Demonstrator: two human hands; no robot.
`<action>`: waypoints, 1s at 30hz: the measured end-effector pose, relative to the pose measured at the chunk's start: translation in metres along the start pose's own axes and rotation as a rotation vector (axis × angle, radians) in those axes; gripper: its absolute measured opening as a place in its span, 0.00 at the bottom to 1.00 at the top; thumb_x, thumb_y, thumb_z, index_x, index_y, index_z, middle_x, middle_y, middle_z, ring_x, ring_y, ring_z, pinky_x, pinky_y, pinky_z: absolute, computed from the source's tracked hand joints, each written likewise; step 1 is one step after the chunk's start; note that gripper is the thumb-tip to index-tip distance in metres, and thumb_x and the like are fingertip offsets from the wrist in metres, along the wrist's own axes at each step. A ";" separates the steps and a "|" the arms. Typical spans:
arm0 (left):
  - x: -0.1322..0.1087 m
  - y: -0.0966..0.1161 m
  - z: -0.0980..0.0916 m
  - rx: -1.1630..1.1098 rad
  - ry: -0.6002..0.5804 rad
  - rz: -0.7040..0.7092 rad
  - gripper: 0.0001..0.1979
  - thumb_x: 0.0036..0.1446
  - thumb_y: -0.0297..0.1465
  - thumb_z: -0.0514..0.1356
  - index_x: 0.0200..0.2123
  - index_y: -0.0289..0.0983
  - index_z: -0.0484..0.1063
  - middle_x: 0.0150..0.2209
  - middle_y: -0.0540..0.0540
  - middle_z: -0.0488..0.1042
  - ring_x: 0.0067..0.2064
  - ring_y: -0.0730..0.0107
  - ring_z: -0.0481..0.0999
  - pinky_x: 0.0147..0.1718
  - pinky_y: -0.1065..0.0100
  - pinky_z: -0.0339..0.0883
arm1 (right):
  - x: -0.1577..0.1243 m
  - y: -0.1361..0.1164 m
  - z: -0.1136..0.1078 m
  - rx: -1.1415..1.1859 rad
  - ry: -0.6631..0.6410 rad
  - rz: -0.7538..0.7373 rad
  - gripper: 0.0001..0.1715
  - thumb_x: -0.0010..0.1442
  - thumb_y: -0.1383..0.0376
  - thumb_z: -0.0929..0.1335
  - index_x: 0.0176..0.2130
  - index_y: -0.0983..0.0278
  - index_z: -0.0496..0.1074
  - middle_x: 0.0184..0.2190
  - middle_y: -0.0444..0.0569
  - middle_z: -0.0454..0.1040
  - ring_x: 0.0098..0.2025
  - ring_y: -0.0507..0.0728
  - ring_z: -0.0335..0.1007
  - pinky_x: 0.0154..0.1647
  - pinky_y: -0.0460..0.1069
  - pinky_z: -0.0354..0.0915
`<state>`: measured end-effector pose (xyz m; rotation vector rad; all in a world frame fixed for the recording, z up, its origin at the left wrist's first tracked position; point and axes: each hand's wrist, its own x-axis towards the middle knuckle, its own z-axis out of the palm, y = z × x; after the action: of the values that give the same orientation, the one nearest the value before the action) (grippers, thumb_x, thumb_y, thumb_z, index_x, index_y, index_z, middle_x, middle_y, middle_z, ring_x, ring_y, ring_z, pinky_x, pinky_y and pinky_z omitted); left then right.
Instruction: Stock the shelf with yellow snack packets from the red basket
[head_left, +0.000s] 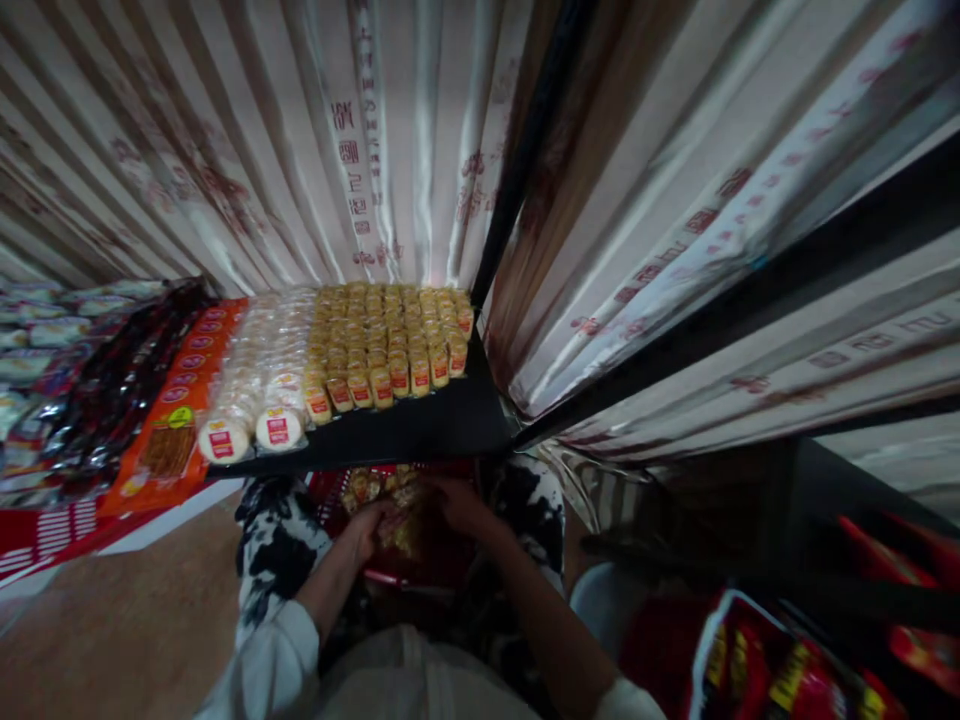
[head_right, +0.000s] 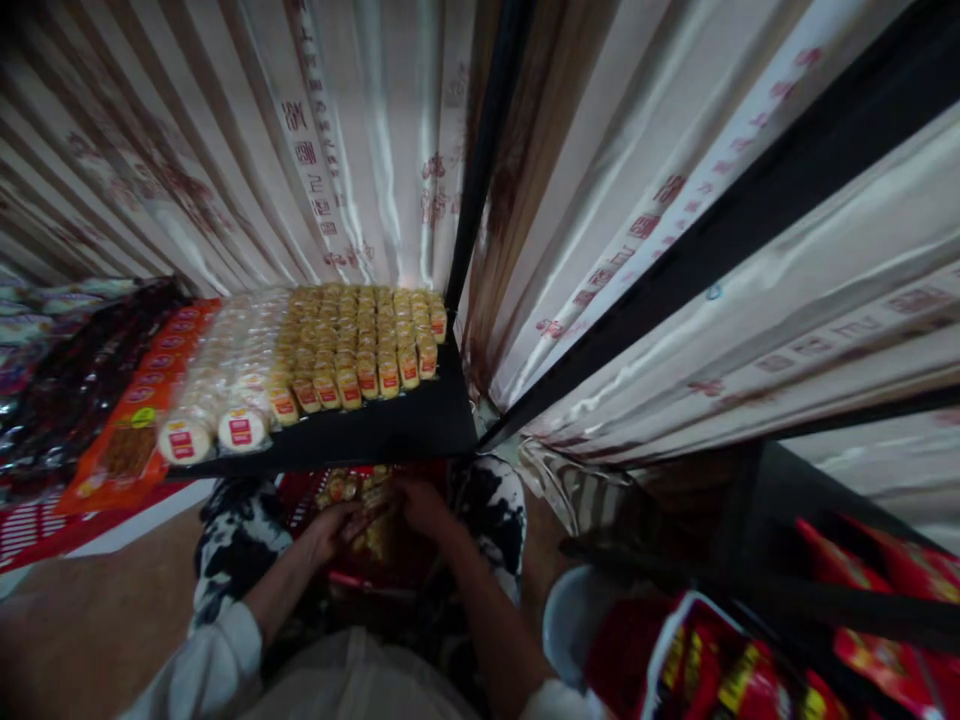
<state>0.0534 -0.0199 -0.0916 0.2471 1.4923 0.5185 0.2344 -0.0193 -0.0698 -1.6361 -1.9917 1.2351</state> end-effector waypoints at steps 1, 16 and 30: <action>-0.006 0.002 -0.004 -0.050 -0.019 -0.029 0.08 0.53 0.18 0.52 0.24 0.33 0.62 0.19 0.49 0.70 0.23 0.79 0.74 0.28 0.79 0.70 | -0.003 -0.002 -0.003 -0.001 -0.001 -0.037 0.32 0.49 0.79 0.59 0.51 0.64 0.70 0.50 0.51 0.73 0.53 0.57 0.67 0.56 0.52 0.60; -0.073 0.034 -0.006 -0.196 -0.281 -0.102 0.09 0.59 0.30 0.52 0.26 0.34 0.62 0.12 0.51 0.66 0.14 0.75 0.70 0.11 0.82 0.56 | -0.032 -0.039 -0.036 -0.003 0.224 -0.209 0.16 0.56 0.70 0.62 0.43 0.63 0.72 0.41 0.51 0.76 0.45 0.57 0.71 0.48 0.53 0.64; -0.114 0.082 0.012 0.576 -0.257 0.699 0.18 0.44 0.43 0.62 0.31 0.33 0.71 0.22 0.53 0.69 0.22 0.79 0.65 0.21 0.76 0.56 | -0.028 -0.036 -0.036 0.571 0.330 -0.032 0.16 0.52 0.59 0.63 0.36 0.65 0.72 0.26 0.44 0.72 0.27 0.51 0.65 0.28 0.46 0.61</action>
<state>0.0515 -0.0008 0.0480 1.2687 1.2478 0.5634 0.2438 -0.0289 -0.0133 -1.3972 -1.3051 1.2684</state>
